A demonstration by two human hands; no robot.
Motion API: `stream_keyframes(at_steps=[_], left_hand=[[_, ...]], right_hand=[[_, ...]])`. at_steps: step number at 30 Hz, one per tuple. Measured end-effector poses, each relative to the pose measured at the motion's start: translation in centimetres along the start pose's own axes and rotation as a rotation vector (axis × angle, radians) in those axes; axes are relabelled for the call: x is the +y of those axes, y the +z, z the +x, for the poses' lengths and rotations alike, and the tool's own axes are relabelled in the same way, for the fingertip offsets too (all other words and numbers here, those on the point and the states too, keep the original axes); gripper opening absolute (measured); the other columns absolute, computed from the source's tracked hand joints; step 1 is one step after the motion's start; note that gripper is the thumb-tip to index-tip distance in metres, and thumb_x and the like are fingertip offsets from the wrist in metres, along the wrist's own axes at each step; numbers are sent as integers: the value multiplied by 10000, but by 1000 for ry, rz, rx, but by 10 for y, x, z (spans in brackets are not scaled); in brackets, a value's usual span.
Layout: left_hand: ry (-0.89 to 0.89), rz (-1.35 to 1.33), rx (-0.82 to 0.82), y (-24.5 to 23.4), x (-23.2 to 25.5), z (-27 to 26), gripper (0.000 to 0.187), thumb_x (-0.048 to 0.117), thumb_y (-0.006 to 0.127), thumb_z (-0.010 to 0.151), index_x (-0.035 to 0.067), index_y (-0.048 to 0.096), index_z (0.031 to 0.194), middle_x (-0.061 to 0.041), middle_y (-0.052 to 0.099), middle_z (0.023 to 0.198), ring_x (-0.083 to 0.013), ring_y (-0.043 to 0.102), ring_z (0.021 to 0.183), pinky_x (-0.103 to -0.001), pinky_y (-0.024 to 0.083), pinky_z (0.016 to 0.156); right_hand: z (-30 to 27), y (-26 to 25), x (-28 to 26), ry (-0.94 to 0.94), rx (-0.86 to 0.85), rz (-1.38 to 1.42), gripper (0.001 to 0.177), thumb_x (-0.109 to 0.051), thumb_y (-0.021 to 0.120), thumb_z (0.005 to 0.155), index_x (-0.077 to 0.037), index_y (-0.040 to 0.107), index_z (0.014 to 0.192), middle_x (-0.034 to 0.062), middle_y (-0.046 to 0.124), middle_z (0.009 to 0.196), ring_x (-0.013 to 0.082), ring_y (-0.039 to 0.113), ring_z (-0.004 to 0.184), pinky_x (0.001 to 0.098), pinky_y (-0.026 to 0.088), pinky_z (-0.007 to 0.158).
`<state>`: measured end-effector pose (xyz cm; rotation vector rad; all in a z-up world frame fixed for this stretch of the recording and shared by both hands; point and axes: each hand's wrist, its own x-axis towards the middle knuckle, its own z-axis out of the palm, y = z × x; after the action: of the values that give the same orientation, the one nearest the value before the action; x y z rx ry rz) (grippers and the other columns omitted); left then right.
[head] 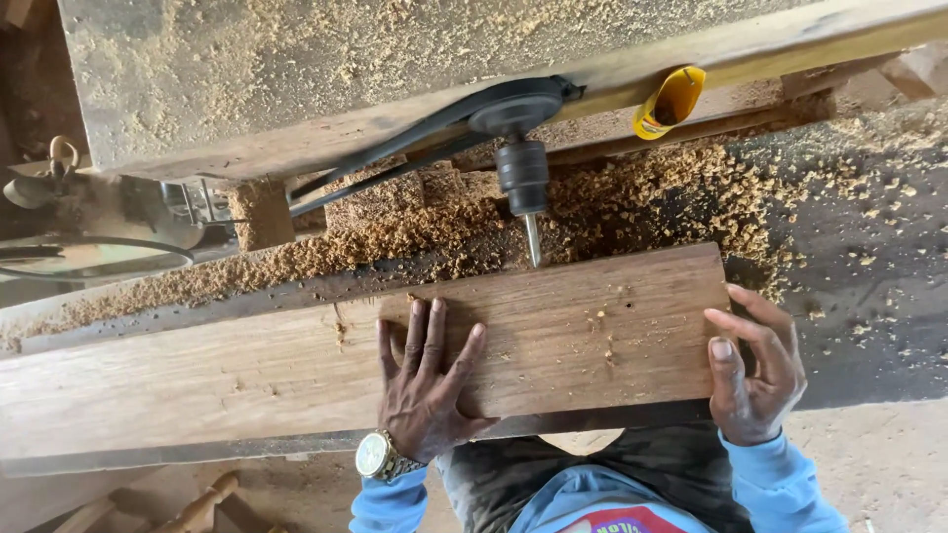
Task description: The person guides a long wooden board on a drill press table, positioning it under the spinning bit and drilling a series of holes along its length, repositioning the board between holes and steadying it with both hands.
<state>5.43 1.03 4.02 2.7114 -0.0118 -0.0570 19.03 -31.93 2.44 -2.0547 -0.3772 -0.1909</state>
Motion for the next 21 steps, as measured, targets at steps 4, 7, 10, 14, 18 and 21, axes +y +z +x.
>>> stream_keyframes(at_steps=[4, 7, 10, 14, 18, 21], left_hand=[[-10, -14, 15, -2, -1, 3, 1377, 637, 956, 396, 281, 323, 1565, -289, 202, 1627, -500, 168, 1509, -748, 26, 1170], [-20, -2, -7, -2, -1, 5, 1387, 625, 958, 383, 283, 320, 1566, -285, 192, 1631, -502, 164, 1511, -746, 28, 1171], [-24, 2, -4, -3, -2, 7, 1392, 626, 956, 374, 286, 323, 1566, -275, 186, 1637, -496, 164, 1516, -745, 29, 1175], [-23, -1, 15, -6, -5, 13, 1385, 631, 953, 381, 283, 325, 1566, -274, 180, 1640, -498, 159, 1515, -743, 30, 1176], [-15, 12, 42, -7, -7, 19, 1375, 640, 957, 418, 274, 316, 1577, -278, 177, 1642, -500, 158, 1518, -744, 26, 1173], [-41, 9, 9, -6, -8, 22, 1382, 640, 955, 393, 283, 321, 1568, -274, 177, 1644, -496, 149, 1520, -740, 20, 1178]], right_hand=[[5, 3, 1, -2, 8, 41, 296, -305, 631, 1106, -28, 715, 1165, 145, 642, 1320, 228, 608, 1261, 318, 501, 1095], [7, 3, 2, -11, 10, 21, 263, -266, 638, 1104, -18, 716, 1139, 150, 650, 1320, 230, 611, 1268, 328, 496, 1115], [12, 5, 2, -14, 11, -4, 229, -228, 644, 1099, -14, 720, 1129, 154, 658, 1317, 234, 616, 1269, 334, 496, 1125], [22, 9, 2, -14, 12, -2, 199, -195, 646, 1089, -13, 724, 1112, 151, 665, 1313, 237, 629, 1257, 326, 500, 1112], [29, 13, 7, -11, 14, 15, 202, -198, 649, 1090, -13, 726, 1115, 149, 672, 1308, 238, 635, 1249, 324, 501, 1108], [31, 16, 15, -13, 22, 29, 211, -223, 658, 1113, -24, 727, 1119, 142, 672, 1309, 230, 634, 1252, 318, 507, 1102]])
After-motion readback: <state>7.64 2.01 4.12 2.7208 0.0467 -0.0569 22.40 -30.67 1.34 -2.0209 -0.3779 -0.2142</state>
